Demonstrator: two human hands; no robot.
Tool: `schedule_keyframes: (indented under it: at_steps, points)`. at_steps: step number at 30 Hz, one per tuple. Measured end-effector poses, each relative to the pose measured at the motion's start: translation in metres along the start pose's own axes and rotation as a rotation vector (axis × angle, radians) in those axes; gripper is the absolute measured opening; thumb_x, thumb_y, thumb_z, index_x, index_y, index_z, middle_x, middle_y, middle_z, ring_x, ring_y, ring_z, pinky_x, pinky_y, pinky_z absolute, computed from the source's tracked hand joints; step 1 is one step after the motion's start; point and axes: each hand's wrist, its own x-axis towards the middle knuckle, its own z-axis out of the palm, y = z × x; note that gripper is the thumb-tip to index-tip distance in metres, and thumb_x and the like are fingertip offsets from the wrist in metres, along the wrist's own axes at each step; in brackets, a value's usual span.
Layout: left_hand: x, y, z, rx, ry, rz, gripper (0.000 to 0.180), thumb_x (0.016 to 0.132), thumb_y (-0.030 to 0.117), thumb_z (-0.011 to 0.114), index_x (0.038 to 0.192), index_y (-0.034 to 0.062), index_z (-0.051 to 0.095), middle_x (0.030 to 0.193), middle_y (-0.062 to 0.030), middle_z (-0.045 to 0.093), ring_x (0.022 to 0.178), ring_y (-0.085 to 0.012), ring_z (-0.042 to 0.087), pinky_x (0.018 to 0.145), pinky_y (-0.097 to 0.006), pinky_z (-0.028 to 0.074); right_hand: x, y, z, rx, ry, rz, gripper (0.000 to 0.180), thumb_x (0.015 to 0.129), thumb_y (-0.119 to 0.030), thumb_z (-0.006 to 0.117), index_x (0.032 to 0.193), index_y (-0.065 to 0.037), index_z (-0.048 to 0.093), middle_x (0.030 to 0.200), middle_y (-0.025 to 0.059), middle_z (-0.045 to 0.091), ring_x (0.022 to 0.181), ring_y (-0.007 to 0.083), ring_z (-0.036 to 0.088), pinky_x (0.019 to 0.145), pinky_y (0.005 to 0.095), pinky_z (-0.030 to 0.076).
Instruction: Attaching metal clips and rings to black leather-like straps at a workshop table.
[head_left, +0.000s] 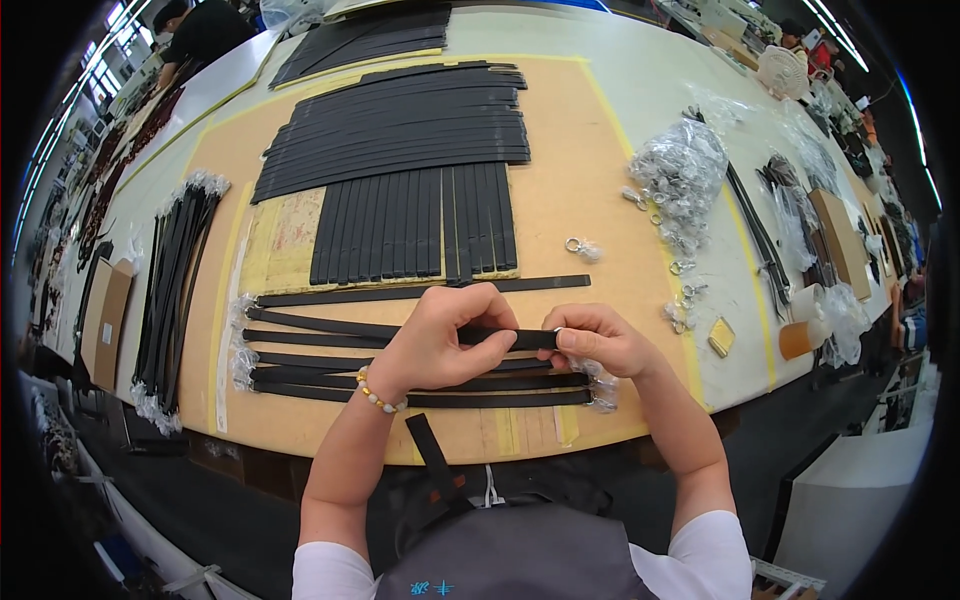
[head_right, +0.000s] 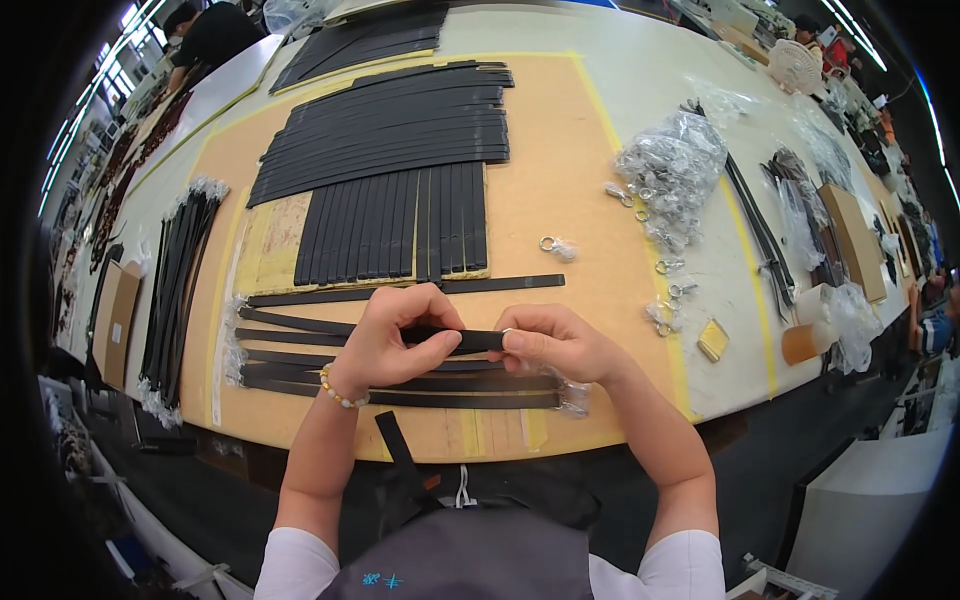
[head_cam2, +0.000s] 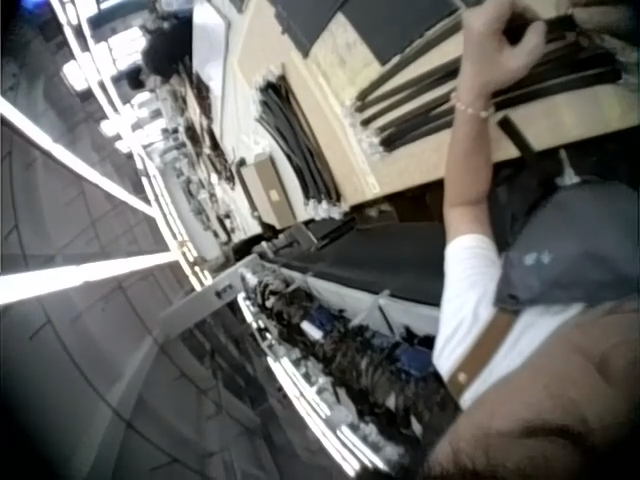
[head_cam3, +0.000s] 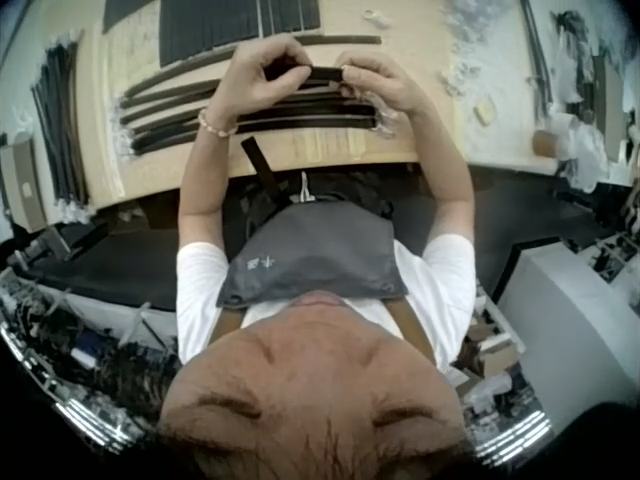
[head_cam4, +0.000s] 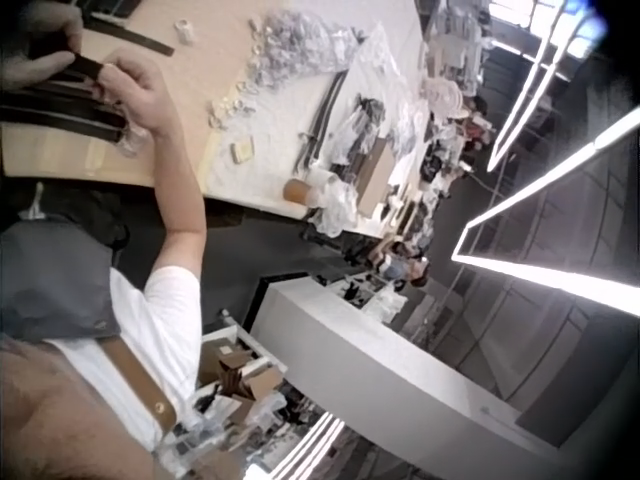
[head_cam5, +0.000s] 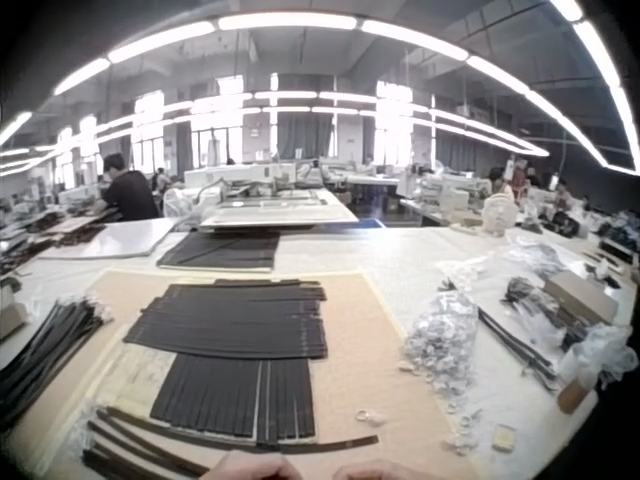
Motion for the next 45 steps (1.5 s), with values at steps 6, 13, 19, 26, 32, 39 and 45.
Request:
schedule_keyframes:
  at_steps: [6,13,19,26,32,39,45]
  points:
    - [0.003,0.005,0.003,-0.002,-0.052,-0.079,0.007,0.084,0.002,0.07,0.083,-0.0015,0.063,0.074,-0.0071,0.067,0.067,-0.0122,0.065,0.062,-0.027,0.052,0.005,0.005,0.004,-0.031,0.036,0.037,0.023,0.098,-0.025,0.06,0.096,-0.002,0.066,0.092,0.0016,0.066,0.081,0.0063,0.059,0.072,0.0228,0.049]
    - [0.002,-0.002,0.008,0.005,-0.071,-0.018,0.007,0.082,0.001,0.071,0.085,0.0004,0.066,0.074,-0.0051,0.069,0.066,-0.0097,0.064,0.061,-0.024,0.05,0.01,0.018,0.019,0.007,0.08,-0.02,0.024,0.101,-0.021,0.059,0.083,-0.005,0.058,0.079,-0.0043,0.057,0.071,0.0023,0.045,0.063,0.0213,0.037]
    - [0.001,-0.004,0.01,-0.041,-0.112,-0.014,0.007,0.082,0.002,0.07,0.087,0.0004,0.066,0.075,-0.0056,0.069,0.067,-0.0112,0.065,0.063,-0.025,0.051,0.009,0.022,0.024,-0.039,0.075,-0.104,0.027,0.1,-0.019,0.061,0.077,-0.007,0.052,0.074,-0.0061,0.051,0.069,0.0027,0.04,0.062,0.0223,0.033]
    - [0.002,0.003,0.002,0.025,-0.109,-0.106,0.011,0.078,0.004,0.069,0.088,-0.0003,0.067,0.073,-0.0043,0.067,0.065,-0.0106,0.063,0.062,-0.023,0.049,0.003,-0.002,0.013,-0.059,-0.033,-0.014,0.024,0.1,-0.024,0.063,0.088,-0.005,0.061,0.078,-0.0037,0.058,0.07,0.0028,0.048,0.062,0.0223,0.04]
    - [0.002,-0.003,0.006,-0.036,-0.124,-0.182,0.011,0.077,0.006,0.067,0.085,-0.0006,0.064,0.069,-0.0017,0.061,0.063,-0.0063,0.055,0.059,-0.023,0.043,0.001,0.0,0.008,-0.145,-0.03,-0.024,0.024,0.101,-0.025,0.062,0.094,-0.003,0.062,0.077,-0.0035,0.057,0.069,0.0027,0.047,0.06,0.0232,0.039]
    - [0.001,-0.004,0.018,-0.075,-0.184,-0.329,0.009,0.078,0.006,0.064,0.08,-0.0011,0.059,0.066,0.0004,0.052,0.065,-0.0056,0.048,0.06,-0.025,0.041,0.005,0.012,0.005,-0.248,-0.003,-0.101,0.025,0.101,-0.025,0.062,0.094,-0.001,0.062,0.074,-0.0043,0.053,0.07,0.0041,0.044,0.061,0.0234,0.037]
    - [-0.003,-0.007,0.021,-0.065,-0.124,-0.25,0.007,0.08,0.005,0.062,0.079,-0.0016,0.06,0.066,-0.0004,0.055,0.063,-0.0056,0.048,0.057,-0.026,0.039,0.005,0.006,0.008,-0.18,-0.009,-0.074,0.026,0.102,-0.025,0.061,0.094,-0.001,0.063,0.074,-0.0033,0.055,0.071,0.0044,0.048,0.063,0.0235,0.04]
